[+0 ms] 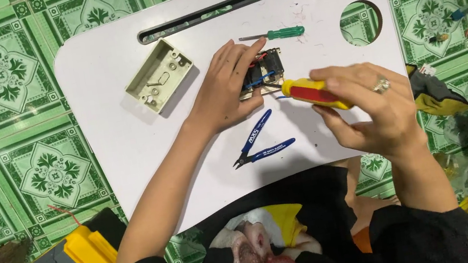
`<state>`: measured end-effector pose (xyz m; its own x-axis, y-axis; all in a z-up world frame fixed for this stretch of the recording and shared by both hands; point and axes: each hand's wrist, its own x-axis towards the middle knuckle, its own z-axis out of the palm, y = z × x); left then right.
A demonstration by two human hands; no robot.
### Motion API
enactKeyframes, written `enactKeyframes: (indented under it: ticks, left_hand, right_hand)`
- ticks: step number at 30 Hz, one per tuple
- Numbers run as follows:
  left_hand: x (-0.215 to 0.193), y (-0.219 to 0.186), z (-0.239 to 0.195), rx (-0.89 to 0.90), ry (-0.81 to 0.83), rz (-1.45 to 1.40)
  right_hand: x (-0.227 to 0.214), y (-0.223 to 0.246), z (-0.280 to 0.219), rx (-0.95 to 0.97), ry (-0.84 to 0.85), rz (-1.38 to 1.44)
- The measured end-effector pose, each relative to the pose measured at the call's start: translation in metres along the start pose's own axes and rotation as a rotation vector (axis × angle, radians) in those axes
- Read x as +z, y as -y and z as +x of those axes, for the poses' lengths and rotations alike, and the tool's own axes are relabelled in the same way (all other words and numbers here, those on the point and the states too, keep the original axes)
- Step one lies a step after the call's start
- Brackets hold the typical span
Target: The person uses a screwdriver to tighten screws on a small electrical component placed on a white lap desk. They manipulate wires and adjust the component while seated on the floor.
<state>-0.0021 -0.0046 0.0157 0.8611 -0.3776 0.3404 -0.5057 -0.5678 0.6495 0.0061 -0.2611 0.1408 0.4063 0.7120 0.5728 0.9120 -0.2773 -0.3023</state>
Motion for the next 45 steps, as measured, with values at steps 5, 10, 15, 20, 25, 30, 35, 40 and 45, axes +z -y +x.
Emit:
enactKeyframes:
  ticks: [5,10,15,20,25,30,35,40,45]
  left_hand:
    - [0.001,0.003,0.001,0.029,-0.007,0.024]
    - [0.003,0.004,0.000,0.080,-0.034,0.084]
    - [0.000,-0.001,0.000,0.062,-0.076,0.055]
    - [0.000,-0.003,0.004,0.091,-0.152,0.093]
    - [0.001,-0.001,0.002,0.056,-0.189,0.116]
    - [0.000,-0.001,0.000,0.155,-0.091,-0.049]
    - [0.007,0.002,0.002,0.082,-0.128,0.125]
    - [0.012,0.004,0.002,0.049,-0.244,0.219]
    - [0.014,0.001,0.002,0.136,-0.304,0.270]
  right_hand:
    - [-0.022,-0.016,-0.077,0.306,-0.373,0.056]
    - [-0.003,-0.044,-0.108,0.573,-0.563,0.026]
    - [0.028,-0.064,-0.110,0.973,-0.655,0.597]
    - [0.024,-0.084,-0.098,0.914,-0.397,0.599]
    - [0.012,-0.104,-0.110,0.836,-0.288,0.492]
    - [0.014,-0.103,-0.108,0.740,-0.133,0.331]
    - [0.036,-0.099,-0.084,0.649,-0.029,0.246]
    - [0.042,-0.083,-0.050,0.435,-0.004,0.042]
    - [0.055,-0.052,-0.018,0.203,0.129,-0.059]
